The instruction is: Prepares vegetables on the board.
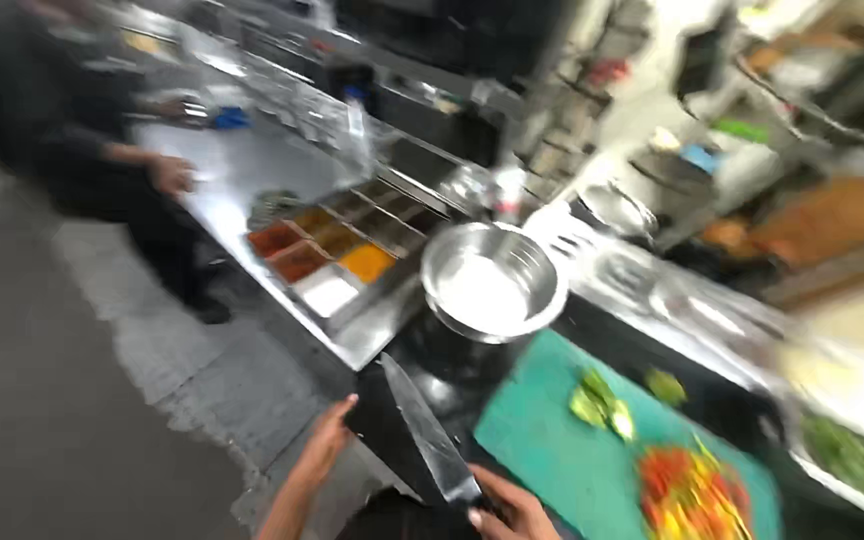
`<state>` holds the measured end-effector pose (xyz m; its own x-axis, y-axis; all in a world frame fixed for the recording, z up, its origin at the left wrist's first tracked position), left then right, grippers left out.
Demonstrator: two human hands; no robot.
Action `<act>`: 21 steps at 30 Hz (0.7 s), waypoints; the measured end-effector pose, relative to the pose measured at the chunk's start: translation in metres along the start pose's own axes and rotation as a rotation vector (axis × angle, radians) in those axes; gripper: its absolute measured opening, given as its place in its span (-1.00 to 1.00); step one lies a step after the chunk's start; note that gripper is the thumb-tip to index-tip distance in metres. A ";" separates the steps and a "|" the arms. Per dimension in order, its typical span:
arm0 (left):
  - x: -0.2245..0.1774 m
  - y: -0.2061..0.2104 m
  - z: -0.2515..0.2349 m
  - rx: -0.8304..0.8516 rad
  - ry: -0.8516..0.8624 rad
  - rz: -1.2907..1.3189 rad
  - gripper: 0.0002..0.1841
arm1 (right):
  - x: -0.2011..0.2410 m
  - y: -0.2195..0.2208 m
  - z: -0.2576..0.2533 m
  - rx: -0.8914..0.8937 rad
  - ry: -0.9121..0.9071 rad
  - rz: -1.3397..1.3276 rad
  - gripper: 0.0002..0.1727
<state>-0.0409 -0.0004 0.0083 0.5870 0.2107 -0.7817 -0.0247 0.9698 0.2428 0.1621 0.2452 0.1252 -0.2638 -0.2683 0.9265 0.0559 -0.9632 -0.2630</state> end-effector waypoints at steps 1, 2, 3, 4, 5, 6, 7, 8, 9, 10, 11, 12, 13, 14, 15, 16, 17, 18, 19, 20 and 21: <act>-0.004 0.002 0.004 -0.074 0.069 -0.122 -0.52 | -0.004 -0.002 0.008 -0.040 0.022 0.012 -0.43; -0.009 0.008 0.012 -0.114 0.180 -0.215 -0.50 | -0.010 -0.003 0.017 -0.077 0.052 0.017 -0.43; -0.015 0.020 0.025 -0.097 0.302 -0.285 -0.44 | -0.016 -0.005 0.028 -0.118 0.085 0.021 -0.43; -0.022 0.034 0.036 -0.059 0.440 -0.356 -0.38 | -0.023 -0.007 0.039 -0.167 0.109 0.015 -0.43; -0.027 0.048 0.046 -0.010 0.589 -0.434 -0.34 | -0.032 -0.008 0.050 -0.232 0.124 0.001 -0.44; -0.033 0.065 0.056 0.072 0.721 -0.514 -0.33 | -0.040 -0.007 0.061 -0.299 0.145 -0.020 -0.44; -0.036 0.084 0.064 0.179 0.814 -0.568 -0.36 | -0.049 -0.005 0.072 -0.369 0.179 -0.047 -0.43; -0.034 0.104 0.067 0.302 0.842 -0.589 -0.41 | -0.056 -0.003 0.082 -0.449 0.218 -0.080 -0.43; -0.028 0.125 0.067 0.435 0.812 -0.582 -0.45 | -0.061 0.000 0.091 -0.521 0.268 -0.119 -0.42; -0.020 0.147 0.064 0.568 0.761 -0.565 -0.49 | -0.063 0.004 0.100 -0.590 0.319 -0.168 -0.41; -0.012 0.169 0.059 0.685 0.702 -0.569 -0.53 | -0.064 0.007 0.107 -0.659 0.356 -0.220 -0.39; -0.004 0.191 0.054 0.774 0.663 -0.612 -0.57 | -0.065 0.010 0.113 -0.731 0.383 -0.266 -0.38; 0.003 0.214 0.050 0.846 0.646 -0.672 -0.61 | -0.065 0.013 0.120 -0.800 0.406 -0.307 -0.38; 0.010 0.238 0.047 0.911 0.642 -0.735 -0.64 | -0.066 0.017 0.126 -0.864 0.426 -0.337 -0.37; 0.017 0.263 0.046 0.971 0.640 -0.791 -0.64 | -0.068 0.022 0.133 -0.914 0.439 -0.366 -0.37; 0.023 0.289 0.045 1.017 0.651 -0.837 -0.64 | -0.070 0.026 0.138 -0.956 0.449 -0.399 -0.36; 0.028 0.316 0.046 1.050 0.677 -0.874 -0.63 | -0.073 0.029 0.143 -0.994 0.453 -0.433 -0.36; 0.033 0.344 0.047 1.078 0.710 -0.904 -0.59 | -0.074 0.031 0.147 -1.030 0.454 -0.461 -0.36; 0.038 0.371 0.047 1.114 0.741 -0.945 -0.53 | -0.075 0.032 0.151 -1.057 0.459 -0.481 -0.36; 0.045 0.397 0.048 1.156 0.775 -0.992 -0.45 | -0.076 0.033 0.155 -1.072 0.465 -0.495 -0.37; 0.053 0.420 0.048 1.205 0.815 -1.041 -0.40 | -0.075 0.033 0.159 -1.077 0.469 -0.503 -0.37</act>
<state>0.0186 0.4120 0.0965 -0.5440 -0.0044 -0.8390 0.8230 0.1918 -0.5346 0.3373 0.2309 0.0898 -0.3543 0.3637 0.8615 -0.8958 -0.3964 -0.2011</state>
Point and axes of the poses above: each hand's wrist, its own z-axis away from the middle knuckle, its own y-axis out of the palm, x = y × z, the point moved 6 cm from there along -z, towards the middle knuckle, and after that the axes turned 10 degrees about z, right-handed, at the moved point
